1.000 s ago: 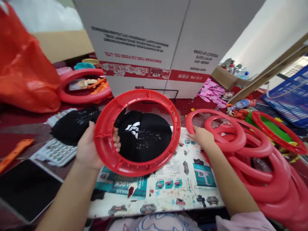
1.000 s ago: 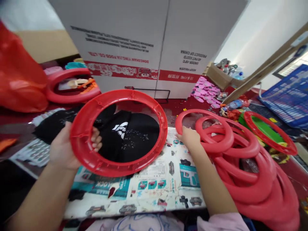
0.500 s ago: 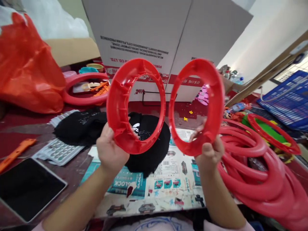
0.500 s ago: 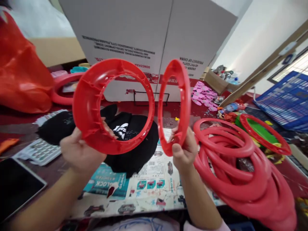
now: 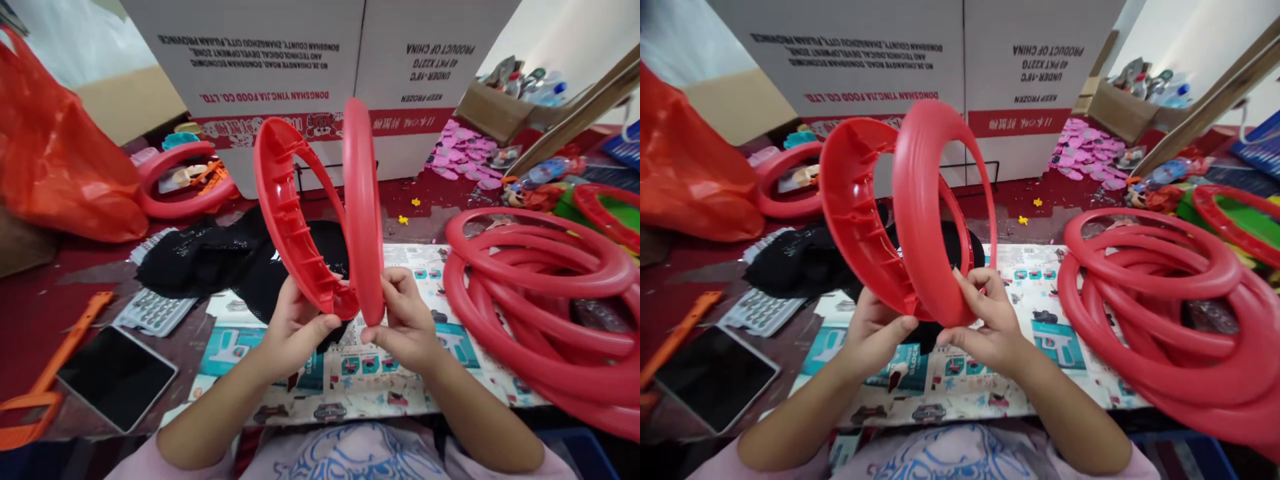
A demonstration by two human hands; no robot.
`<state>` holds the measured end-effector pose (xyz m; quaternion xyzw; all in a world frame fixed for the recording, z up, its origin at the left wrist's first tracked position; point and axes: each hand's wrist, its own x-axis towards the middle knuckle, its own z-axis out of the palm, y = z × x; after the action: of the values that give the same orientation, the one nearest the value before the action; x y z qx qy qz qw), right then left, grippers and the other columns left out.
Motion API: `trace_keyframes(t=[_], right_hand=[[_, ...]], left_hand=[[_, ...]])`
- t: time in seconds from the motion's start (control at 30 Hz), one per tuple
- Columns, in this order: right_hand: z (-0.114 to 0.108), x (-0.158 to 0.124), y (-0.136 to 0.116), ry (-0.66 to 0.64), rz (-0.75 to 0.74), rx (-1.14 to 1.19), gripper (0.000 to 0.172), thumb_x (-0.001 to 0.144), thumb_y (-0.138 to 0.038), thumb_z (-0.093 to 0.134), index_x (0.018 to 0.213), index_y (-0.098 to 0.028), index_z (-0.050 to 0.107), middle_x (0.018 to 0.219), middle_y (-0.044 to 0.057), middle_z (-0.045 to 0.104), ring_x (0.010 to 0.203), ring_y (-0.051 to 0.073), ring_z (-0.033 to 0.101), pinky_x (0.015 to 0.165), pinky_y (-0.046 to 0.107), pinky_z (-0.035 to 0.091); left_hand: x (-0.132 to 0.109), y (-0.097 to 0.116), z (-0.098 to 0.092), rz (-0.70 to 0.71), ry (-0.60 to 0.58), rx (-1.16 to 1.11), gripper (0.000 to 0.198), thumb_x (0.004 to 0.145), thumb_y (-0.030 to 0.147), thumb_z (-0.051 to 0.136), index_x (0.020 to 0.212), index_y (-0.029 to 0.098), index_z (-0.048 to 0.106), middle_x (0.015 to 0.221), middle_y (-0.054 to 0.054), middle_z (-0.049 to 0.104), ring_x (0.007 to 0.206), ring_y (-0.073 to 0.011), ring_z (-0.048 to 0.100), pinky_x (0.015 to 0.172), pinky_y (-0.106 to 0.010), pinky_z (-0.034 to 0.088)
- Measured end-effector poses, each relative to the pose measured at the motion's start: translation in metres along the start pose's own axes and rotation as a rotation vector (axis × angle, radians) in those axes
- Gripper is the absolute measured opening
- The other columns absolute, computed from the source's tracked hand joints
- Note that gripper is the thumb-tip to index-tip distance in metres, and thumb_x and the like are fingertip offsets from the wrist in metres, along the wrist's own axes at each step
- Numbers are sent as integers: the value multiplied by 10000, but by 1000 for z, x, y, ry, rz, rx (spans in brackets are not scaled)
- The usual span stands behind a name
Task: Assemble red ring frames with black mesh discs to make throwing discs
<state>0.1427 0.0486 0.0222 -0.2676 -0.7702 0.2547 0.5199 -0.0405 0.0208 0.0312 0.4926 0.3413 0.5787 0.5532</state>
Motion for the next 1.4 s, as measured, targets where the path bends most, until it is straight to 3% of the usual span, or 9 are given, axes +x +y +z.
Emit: trace_keyframes(t=[0.23, 0.47, 0.67, 0.97, 1.17, 1.3, 1.4], right_hand=[[8, -1, 8, -80, 6, 64, 666, 826, -497, 624, 1431, -436, 350, 1004, 19, 445, 948, 167, 470, 828, 351, 482], [4, 0, 10, -77, -58, 108, 668, 818, -413, 671, 1424, -408, 388, 1134, 58, 519, 1031, 193, 523, 880, 368, 478], [7, -4, 12, -63, -81, 106, 645, 836, -362, 665, 1418, -416, 392, 1104, 51, 491, 1010, 184, 499, 855, 357, 488], [10, -7, 12, -18, -133, 56, 638, 840, -347, 660, 1422, -385, 401, 1085, 53, 491, 984, 185, 494, 825, 354, 490], [13, -6, 13, -24, -120, 87, 631, 848, -360, 650, 1421, -407, 391, 1085, 52, 483, 980, 179, 499, 819, 353, 495], [9, -6, 7, -8, -135, 77, 659, 822, -293, 685, 1413, -393, 411, 1079, 50, 496, 976, 178, 509, 819, 355, 497], [-5, -6, 4, 40, -65, 36, 668, 785, -245, 722, 1384, -385, 460, 1094, 45, 526, 1001, 192, 526, 854, 379, 486]], left_hand=[[-2, 1, 9, 19, 61, 24, 434, 752, 297, 767, 1125, 289, 547, 1124, -6, 650, 1038, -178, 639, 949, -314, 526], [2, -15, 9, 281, -102, -27, 548, 751, 138, 755, 1207, 340, 529, 1121, 36, 639, 1059, -100, 625, 952, -194, 497], [0, -15, 13, 246, -87, 25, 523, 756, 227, 761, 1212, 296, 513, 1166, -23, 608, 1104, -171, 606, 989, -296, 499], [0, -9, 14, 280, -168, -15, 486, 769, 157, 736, 1181, 302, 523, 1046, 17, 627, 936, -118, 638, 884, -217, 532], [0, -9, 11, 289, -207, -27, 516, 770, 139, 733, 1204, 316, 517, 1048, 23, 624, 944, -109, 630, 905, -210, 522], [-1, -14, 11, 284, -164, -7, 532, 768, 150, 737, 1227, 302, 515, 1119, -2, 614, 1010, -129, 625, 951, -244, 514], [0, -9, 7, 287, -87, -17, 510, 778, 146, 730, 1227, 287, 533, 1170, -19, 622, 1080, -136, 619, 974, -249, 509]])
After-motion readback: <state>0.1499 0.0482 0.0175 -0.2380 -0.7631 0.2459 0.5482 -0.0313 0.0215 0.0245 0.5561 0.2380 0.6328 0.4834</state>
